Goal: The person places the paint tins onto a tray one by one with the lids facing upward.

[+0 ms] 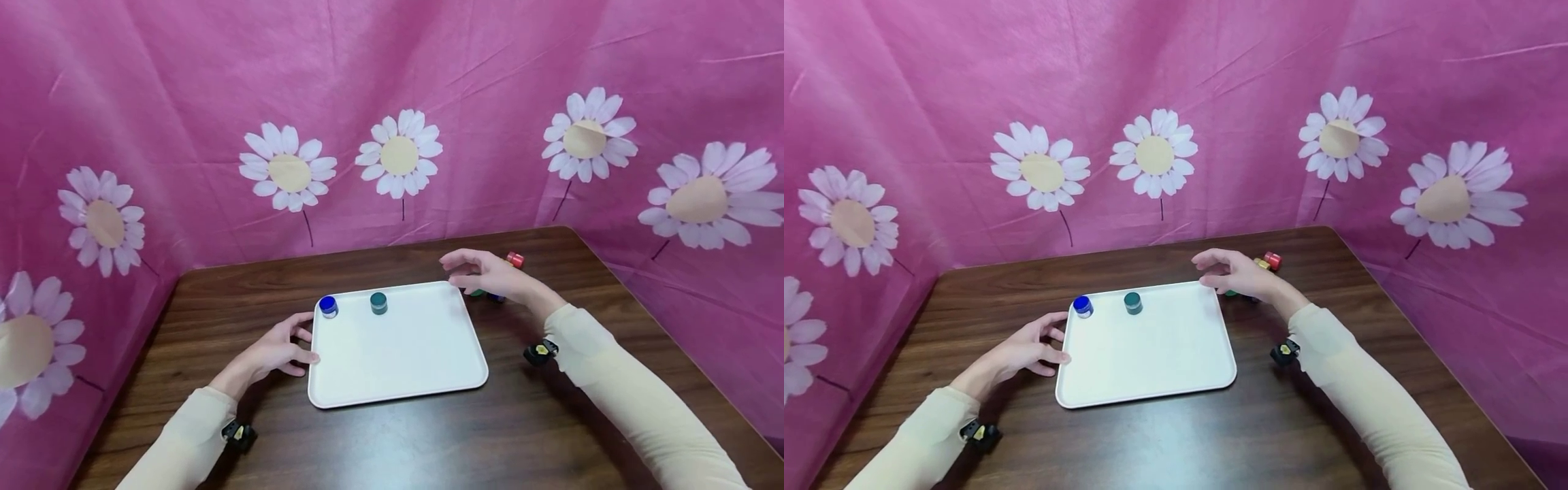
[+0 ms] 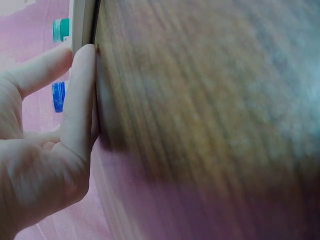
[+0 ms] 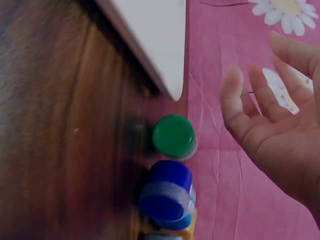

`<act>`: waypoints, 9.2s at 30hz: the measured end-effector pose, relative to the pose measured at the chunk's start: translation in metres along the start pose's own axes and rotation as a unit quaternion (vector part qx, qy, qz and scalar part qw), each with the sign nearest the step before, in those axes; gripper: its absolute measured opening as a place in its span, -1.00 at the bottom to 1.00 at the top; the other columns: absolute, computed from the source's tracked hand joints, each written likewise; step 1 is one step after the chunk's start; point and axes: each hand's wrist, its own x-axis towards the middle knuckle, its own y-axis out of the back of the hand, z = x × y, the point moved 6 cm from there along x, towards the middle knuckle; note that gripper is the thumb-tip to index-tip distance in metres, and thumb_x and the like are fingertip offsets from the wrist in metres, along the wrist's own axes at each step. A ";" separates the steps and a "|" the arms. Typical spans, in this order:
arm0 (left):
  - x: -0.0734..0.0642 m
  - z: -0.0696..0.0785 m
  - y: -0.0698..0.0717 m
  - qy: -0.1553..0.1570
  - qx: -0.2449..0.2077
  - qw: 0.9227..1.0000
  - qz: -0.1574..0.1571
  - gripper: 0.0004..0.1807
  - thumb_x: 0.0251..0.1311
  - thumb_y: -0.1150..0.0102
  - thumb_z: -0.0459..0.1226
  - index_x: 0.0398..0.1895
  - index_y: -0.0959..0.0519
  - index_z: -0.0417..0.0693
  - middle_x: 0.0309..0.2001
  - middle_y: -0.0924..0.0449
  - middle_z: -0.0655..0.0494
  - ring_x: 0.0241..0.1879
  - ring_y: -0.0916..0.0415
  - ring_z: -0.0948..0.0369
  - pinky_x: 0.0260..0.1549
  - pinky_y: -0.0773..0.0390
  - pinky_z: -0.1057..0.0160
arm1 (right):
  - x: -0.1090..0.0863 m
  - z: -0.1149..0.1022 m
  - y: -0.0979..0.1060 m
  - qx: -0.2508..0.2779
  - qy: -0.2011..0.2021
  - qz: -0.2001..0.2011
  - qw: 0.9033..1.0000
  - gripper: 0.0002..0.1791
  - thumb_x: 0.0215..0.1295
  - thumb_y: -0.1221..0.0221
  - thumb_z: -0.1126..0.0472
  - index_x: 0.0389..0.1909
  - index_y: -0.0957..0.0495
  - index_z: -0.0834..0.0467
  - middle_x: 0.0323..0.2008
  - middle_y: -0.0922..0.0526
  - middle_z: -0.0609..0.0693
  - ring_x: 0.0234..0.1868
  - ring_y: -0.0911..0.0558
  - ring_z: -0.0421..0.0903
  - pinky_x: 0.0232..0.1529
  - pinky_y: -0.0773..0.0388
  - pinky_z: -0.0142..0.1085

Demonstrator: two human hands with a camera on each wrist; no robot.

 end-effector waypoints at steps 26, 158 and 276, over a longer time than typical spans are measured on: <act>0.002 -0.001 0.001 0.007 -0.002 1.000 0.004 0.03 0.00 -0.49 -0.48 0.54 -0.13 -0.11 0.05 -0.34 -0.24 -0.24 -0.60 0.04 -0.35 -0.74 -0.03 | -0.021 0.042 0.008 -0.023 0.004 0.041 0.999 -0.25 0.29 -0.36 0.30 0.45 -0.28 0.28 0.43 -0.28 0.27 0.42 -0.24 0.20 0.44 -0.07 0.15; 0.000 0.001 -0.002 0.002 0.003 1.000 0.003 0.05 -0.02 -0.49 -0.48 0.55 -0.11 -0.13 0.05 -0.35 -0.25 -0.28 -0.61 0.08 -0.35 -0.74 -0.02 | 0.024 0.016 -0.034 -0.051 -0.025 -0.004 0.998 -0.46 0.20 -0.45 0.29 0.22 -0.58 0.23 0.11 -0.66 0.07 0.09 -0.60 0.00 0.21 -0.52 -0.06; 0.005 0.008 -0.002 0.006 0.024 1.000 -0.001 0.02 0.05 -0.41 -0.50 0.57 -0.08 -0.12 0.06 -0.32 -0.27 -0.20 -0.58 0.02 -0.35 -0.73 -0.04 | 0.047 0.027 -0.058 -0.092 -0.066 -0.039 0.993 -0.35 0.20 -0.43 0.33 0.32 -0.48 0.19 0.14 -0.56 0.12 0.06 -0.49 0.06 0.20 -0.43 -0.06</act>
